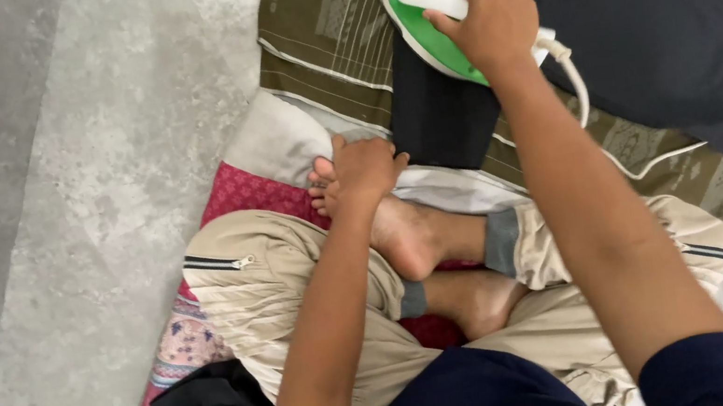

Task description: Ironing a black t-shirt on a mat on the floor.

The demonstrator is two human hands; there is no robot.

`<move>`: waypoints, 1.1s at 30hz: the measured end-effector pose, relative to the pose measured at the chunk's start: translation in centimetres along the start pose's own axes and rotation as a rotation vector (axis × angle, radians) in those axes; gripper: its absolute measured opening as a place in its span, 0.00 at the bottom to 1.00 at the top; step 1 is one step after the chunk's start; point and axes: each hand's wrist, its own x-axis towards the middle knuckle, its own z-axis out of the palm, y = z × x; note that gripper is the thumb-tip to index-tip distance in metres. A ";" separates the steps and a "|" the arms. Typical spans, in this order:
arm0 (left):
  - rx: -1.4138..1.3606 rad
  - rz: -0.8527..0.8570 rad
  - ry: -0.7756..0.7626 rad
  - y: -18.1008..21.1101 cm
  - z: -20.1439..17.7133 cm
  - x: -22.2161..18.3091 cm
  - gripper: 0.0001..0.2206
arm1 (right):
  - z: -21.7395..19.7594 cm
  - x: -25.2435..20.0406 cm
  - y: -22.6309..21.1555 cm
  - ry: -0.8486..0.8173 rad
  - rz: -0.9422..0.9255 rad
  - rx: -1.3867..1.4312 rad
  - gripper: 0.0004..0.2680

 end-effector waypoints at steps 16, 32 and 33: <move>-0.580 0.002 0.102 -1.4 -1.2 -0.2 0.15 | -5.4 1.1 1.2 -0.429 -0.125 0.245 0.23; -0.052 -0.010 0.601 1.5 0.2 -5.9 0.16 | -7.6 -8.8 0.3 -0.493 -0.220 0.263 0.24; -0.028 0.121 0.598 1.7 0.0 -6.0 0.14 | -7.5 -8.7 0.3 -0.464 -0.146 0.281 0.23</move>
